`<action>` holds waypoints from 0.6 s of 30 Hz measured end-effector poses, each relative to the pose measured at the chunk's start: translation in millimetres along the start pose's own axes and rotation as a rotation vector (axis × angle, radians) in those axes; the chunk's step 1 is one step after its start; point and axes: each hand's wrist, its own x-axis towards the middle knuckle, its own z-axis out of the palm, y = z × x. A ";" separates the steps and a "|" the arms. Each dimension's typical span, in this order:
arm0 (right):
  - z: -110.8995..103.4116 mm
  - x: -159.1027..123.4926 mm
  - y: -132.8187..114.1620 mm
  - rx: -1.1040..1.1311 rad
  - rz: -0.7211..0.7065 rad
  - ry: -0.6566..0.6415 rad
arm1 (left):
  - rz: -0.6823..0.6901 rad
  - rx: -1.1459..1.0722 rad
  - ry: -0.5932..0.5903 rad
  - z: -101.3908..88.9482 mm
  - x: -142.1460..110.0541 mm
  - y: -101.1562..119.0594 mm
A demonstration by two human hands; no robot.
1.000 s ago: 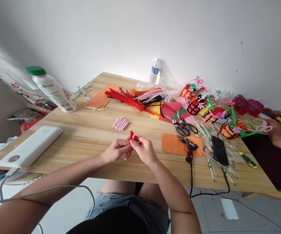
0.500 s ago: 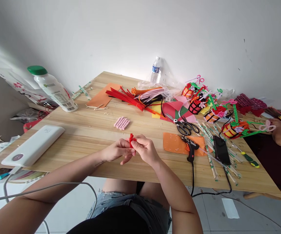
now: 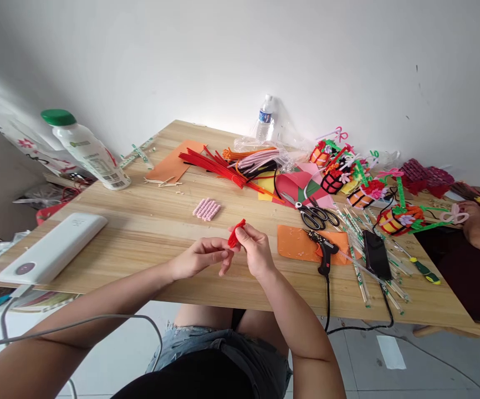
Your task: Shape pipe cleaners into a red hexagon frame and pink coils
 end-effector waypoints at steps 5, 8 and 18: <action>2.4 0.0 5.5 0.089 0.054 0.023 | 0.103 0.159 0.119 3.5 1.4 -6.3; 5.3 -0.6 6.7 0.163 0.090 -0.009 | 0.215 0.298 0.227 3.3 1.6 -8.8; 13.8 -2.0 3.9 0.209 0.093 -0.025 | 0.263 0.346 0.277 1.7 0.1 -11.8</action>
